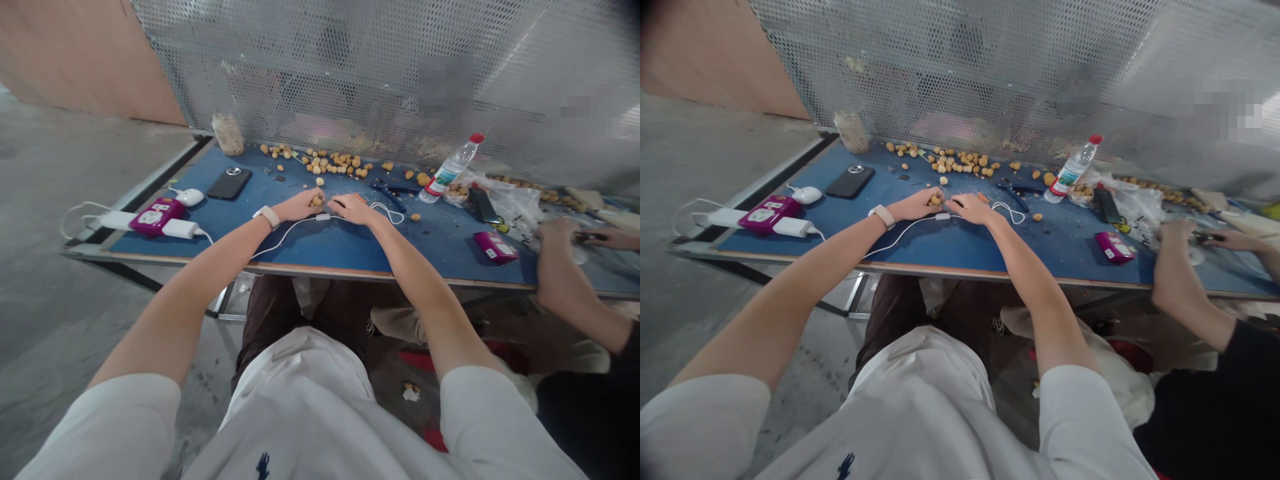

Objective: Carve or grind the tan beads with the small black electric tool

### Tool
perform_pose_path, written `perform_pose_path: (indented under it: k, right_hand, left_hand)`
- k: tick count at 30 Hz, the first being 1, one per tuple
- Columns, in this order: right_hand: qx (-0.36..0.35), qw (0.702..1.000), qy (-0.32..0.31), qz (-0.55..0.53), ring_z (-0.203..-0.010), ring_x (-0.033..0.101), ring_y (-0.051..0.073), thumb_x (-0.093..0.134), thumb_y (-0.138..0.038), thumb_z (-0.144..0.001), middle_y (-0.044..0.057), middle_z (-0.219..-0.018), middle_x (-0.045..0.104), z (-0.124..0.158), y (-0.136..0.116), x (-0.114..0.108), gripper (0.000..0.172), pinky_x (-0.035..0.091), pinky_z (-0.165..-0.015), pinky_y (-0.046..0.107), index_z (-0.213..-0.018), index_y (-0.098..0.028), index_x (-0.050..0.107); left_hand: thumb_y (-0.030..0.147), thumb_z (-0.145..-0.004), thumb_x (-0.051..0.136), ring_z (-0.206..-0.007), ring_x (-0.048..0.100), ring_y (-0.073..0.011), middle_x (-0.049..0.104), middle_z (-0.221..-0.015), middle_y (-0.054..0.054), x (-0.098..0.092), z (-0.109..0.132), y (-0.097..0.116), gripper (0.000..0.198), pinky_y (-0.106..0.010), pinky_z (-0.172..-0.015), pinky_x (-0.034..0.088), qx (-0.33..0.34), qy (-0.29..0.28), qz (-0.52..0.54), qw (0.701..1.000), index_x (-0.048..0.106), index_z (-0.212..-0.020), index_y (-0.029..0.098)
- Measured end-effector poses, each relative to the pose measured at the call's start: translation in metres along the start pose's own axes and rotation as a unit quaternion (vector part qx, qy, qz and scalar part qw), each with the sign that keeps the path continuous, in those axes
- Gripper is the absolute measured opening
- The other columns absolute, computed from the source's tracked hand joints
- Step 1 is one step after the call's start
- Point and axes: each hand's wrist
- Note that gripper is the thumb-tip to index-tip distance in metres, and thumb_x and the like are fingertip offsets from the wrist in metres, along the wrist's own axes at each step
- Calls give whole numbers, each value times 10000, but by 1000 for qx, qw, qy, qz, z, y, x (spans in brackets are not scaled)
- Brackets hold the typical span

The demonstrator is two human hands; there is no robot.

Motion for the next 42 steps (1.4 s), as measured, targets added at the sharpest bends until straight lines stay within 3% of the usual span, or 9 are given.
perform_pose_path:
  k: [17,26,29,33,37,42]
  right_hand:
    - [5,1000,-8,13,-863,625,254,476,-721,-1196,62,-836,704,-1,-2,1,608,400,-836,373,-881,-234,657]
    - [31,999,23,-32,-817,581,227,470,-807,-1174,28,-772,643,5,0,-4,660,401,-817,366,-883,-238,637]
    - [31,999,34,-5,-787,530,216,575,-750,-1125,13,-755,596,6,2,-7,576,358,-793,368,-860,-241,618]
    - [19,1000,15,5,-828,549,228,750,-707,-993,27,-813,651,8,2,-12,494,360,-809,369,-918,-223,689]
    - [8,1000,-6,-12,-821,553,227,834,-801,-902,26,-804,662,10,-1,-16,595,357,-799,367,-944,-214,746]
    - [-6,1000,-17,-14,-783,512,212,847,-913,-861,2,-749,616,13,-9,-16,726,332,-781,367,-1000,-201,803]
  left_hand:
    - [335,-920,799,-1011,701,-240,781,-1066,-36,1,-2,-1,228,-404,-1033,590,-25,9,19,999,704,-1098,230]
    - [321,-898,854,-1071,736,-266,802,-1097,-54,5,-2,-8,247,-437,-1091,605,-40,60,-2,997,716,-1089,247]
    - [279,-869,879,-1079,756,-276,812,-1092,-61,6,-1,-7,251,-449,-1111,610,-46,74,-31,996,729,-1066,237]
    - [241,-862,895,-1110,781,-277,860,-1165,-90,7,2,-1,291,-427,-1079,630,-27,63,-63,996,751,-1114,218]
    - [205,-894,868,-1094,809,-251,896,-1188,-76,6,2,5,224,-392,-1048,640,-9,29,-66,997,767,-1094,225]
    - [212,-900,873,-984,796,-246,873,-1029,-67,6,0,7,168,-364,-945,621,-16,14,-97,995,752,-1017,214]
Point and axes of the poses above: each hand's wrist, its own z-axis away from the middle knuckle, its own x-axis out of the palm, y = z × x
